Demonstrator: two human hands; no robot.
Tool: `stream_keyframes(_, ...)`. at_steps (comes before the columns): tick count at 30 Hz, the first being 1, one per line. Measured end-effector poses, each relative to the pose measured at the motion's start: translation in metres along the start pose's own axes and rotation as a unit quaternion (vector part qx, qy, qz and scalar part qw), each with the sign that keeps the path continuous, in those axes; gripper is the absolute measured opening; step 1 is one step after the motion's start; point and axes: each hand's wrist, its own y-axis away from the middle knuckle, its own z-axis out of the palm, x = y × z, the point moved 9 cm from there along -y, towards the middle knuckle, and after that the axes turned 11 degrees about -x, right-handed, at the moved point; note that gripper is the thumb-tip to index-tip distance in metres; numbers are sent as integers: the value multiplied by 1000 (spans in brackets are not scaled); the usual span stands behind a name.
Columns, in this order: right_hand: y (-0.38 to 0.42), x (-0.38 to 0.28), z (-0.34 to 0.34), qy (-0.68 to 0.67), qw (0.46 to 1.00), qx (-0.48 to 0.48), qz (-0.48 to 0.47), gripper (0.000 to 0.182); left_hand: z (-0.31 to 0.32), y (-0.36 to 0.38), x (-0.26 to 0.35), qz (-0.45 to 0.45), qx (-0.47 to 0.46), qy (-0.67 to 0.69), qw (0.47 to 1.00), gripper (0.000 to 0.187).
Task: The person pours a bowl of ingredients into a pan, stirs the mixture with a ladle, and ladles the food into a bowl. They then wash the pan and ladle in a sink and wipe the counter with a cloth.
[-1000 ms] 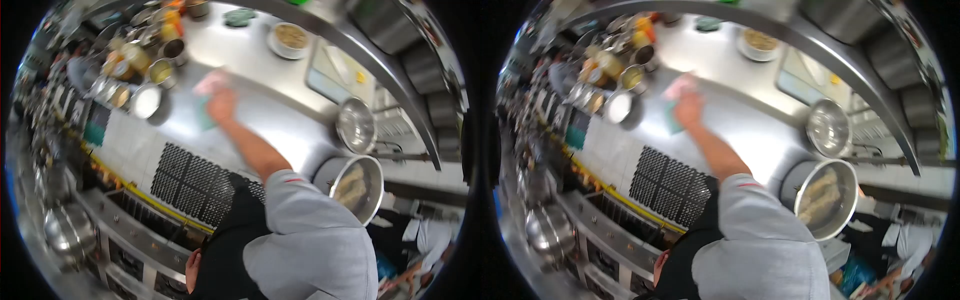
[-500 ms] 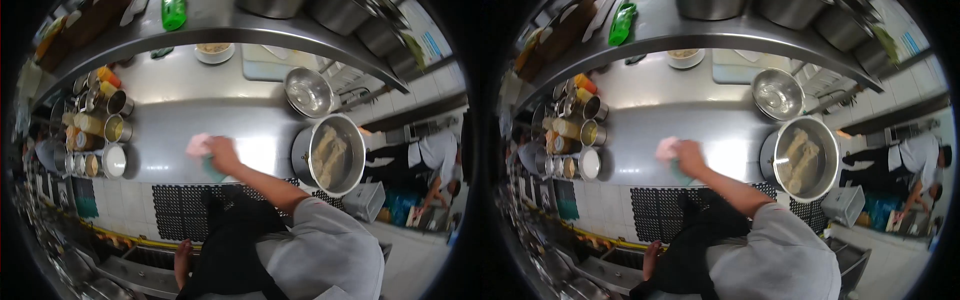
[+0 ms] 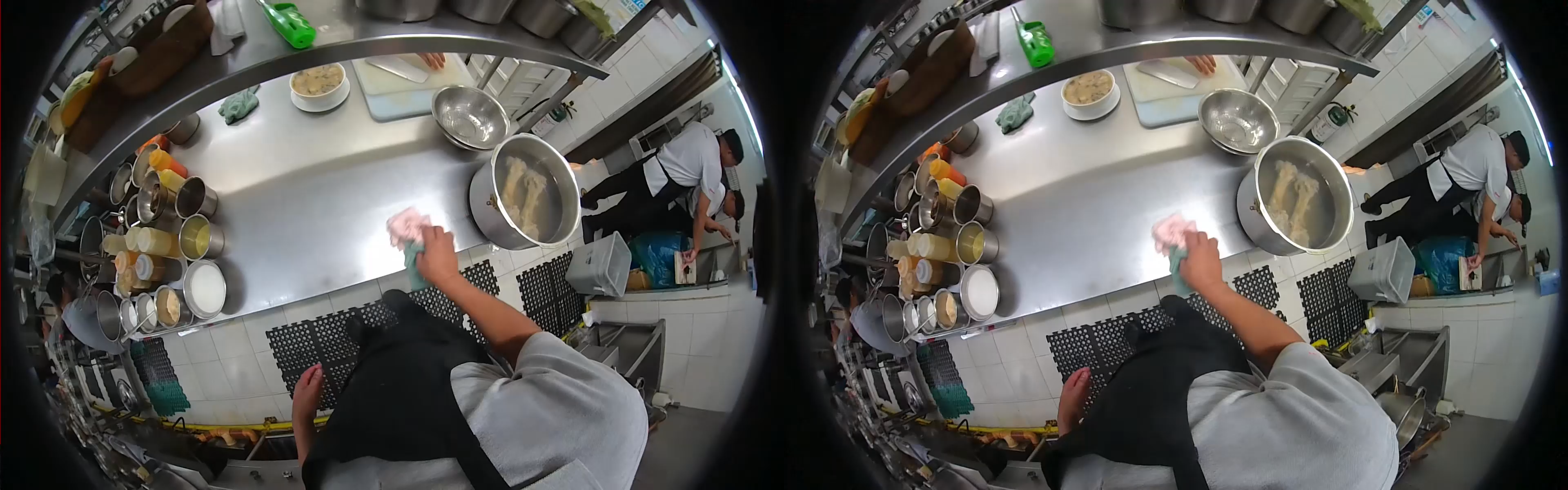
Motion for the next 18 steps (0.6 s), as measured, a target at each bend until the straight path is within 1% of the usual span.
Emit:
stream_keyframes(2,7,-19,13,-53,997,-44,-35,51,-11,-6,-29,8,-21,73,997,35)
stream_keyframes(3,4,-23,14,-81,995,-24,-51,51,-19,-11,-48,13,-32,109,993,34)
stream_keyframes(5,-9,-26,18,-138,987,16,-83,51,-71,-57,-170,2,-34,130,991,36)
stream_keyframes(6,-15,-33,2,-151,986,23,-66,52,-88,-71,-213,-4,-35,140,989,37)
stream_keyframes(8,-16,-57,-53,-98,990,75,-74,52,-74,-60,-169,25,-30,68,997,38)
stream_keyframes(9,-18,-62,-73,-73,989,101,-74,52,-65,-54,-142,37,-28,37,998,39)
stream_keyframes(10,-24,-59,-82,-12,993,106,-59,54,-63,-58,-129,45,-27,15,998,39)
stream_keyframes(13,-55,-21,-64,122,991,33,-41,53,-38,-53,-80,76,-34,-31,996,41)
stream_keyframes(14,-67,-2,-43,95,987,-130,20,65,-33,-54,-68,82,-33,-44,995,41)
stream_keyframes(15,-69,6,-39,96,991,-93,5,70,-28,-50,-56,91,-32,-54,994,42)
stream_keyframes(17,-57,22,-6,99,994,-43,-30,80,-16,-46,-44,100,-34,-66,992,43)
stream_keyframes(18,-59,25,4,100,991,-92,-8,90,-15,-49,-43,106,-28,-70,991,44)
